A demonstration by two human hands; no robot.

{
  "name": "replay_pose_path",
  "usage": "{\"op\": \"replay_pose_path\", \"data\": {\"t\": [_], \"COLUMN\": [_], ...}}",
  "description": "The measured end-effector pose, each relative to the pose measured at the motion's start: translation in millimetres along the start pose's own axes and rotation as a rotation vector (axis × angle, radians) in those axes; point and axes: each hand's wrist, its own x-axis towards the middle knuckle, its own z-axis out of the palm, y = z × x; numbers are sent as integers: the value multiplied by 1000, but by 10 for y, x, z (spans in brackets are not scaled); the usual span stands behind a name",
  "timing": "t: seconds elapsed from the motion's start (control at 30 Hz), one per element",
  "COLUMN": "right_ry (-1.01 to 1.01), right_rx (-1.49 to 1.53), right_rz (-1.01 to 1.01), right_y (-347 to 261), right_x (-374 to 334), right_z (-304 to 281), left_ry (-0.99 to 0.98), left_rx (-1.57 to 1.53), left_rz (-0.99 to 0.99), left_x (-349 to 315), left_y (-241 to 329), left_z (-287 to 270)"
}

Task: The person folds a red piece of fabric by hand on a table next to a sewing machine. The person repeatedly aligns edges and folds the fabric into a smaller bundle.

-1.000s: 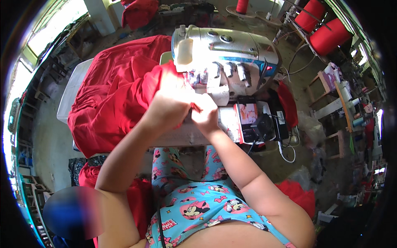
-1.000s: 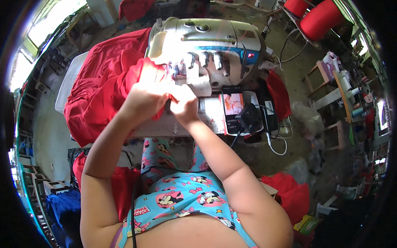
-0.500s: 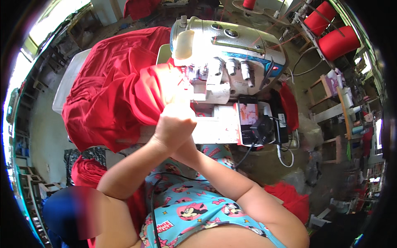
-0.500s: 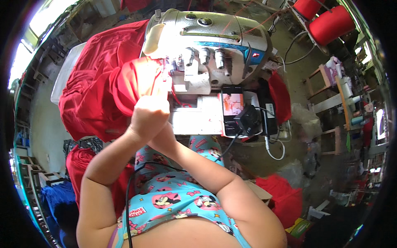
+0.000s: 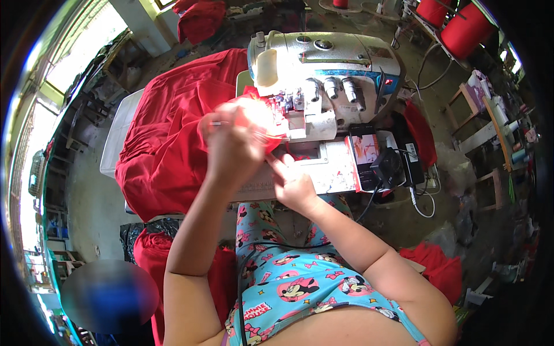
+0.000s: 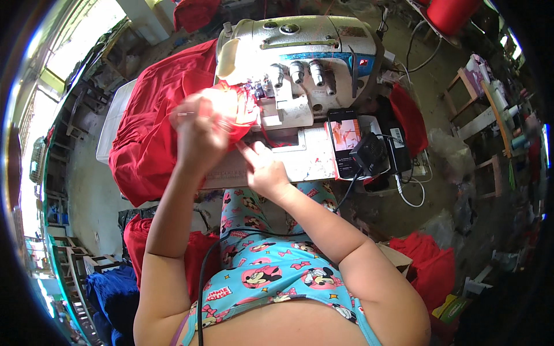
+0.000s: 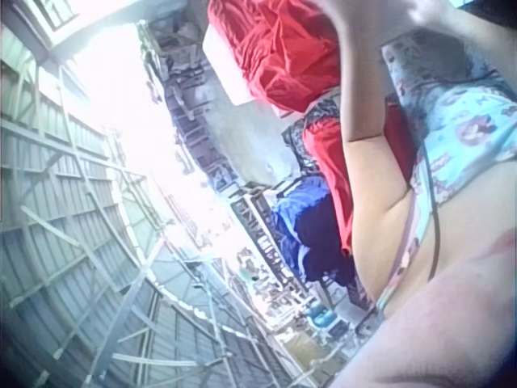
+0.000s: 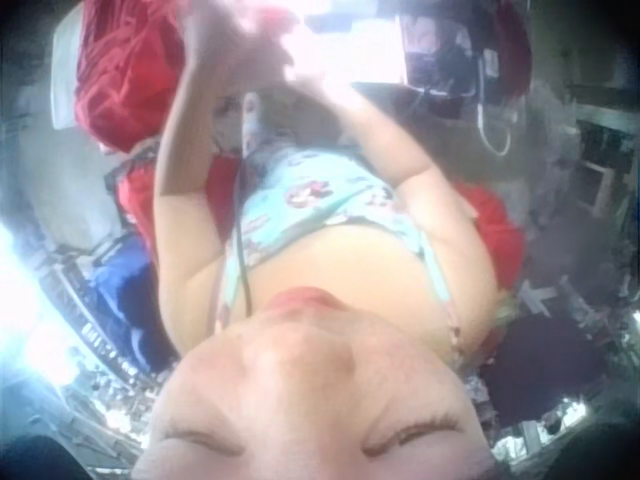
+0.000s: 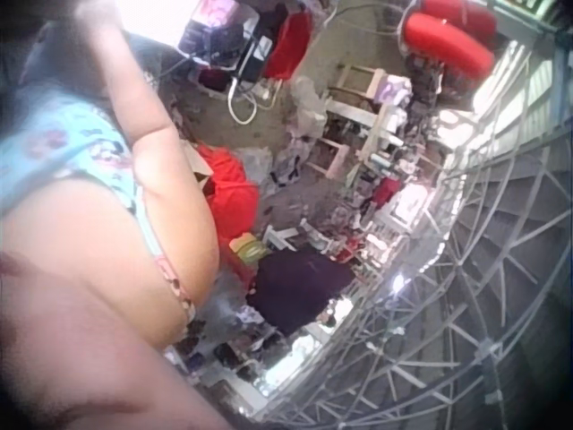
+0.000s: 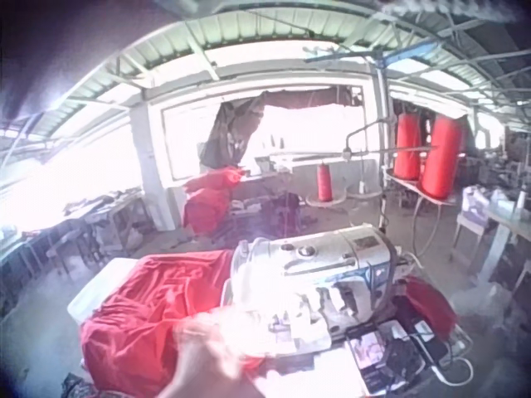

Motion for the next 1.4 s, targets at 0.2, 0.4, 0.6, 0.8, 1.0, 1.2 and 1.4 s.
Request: {"op": "replay_pose_path", "data": {"t": [0.2, 0.4, 0.6, 0.8, 1.0, 1.2, 1.4], "right_ry": [76, 100, 119, 30, -609, -371, -2], "right_rx": [-76, 58, 207, 362, -363, 127, 199], "right_rz": [10, 144, 223, 206, 197, -21, -160], "right_y": [461, 511, 524, -6, -484, -515, -69], "right_x": [-139, -164, -151, -114, 359, 883, 376], "right_z": [80, 69, 73, -306, -313, 310, 656], "left_ry": [-381, 109, 216, 238, 59, -277, -379], "left_rx": [-434, -502, -65, -244, -107, -167, -100], "left_rz": [2, -209, 105, 100, 306, 780, 511], "left_x": [-868, -846, -643, -598, -470, -297, -539], "left_y": [-86, -140, -576, -570, -290, 260, 211], "left_z": [497, -615, -434, -410, -917, -502, -352]}}
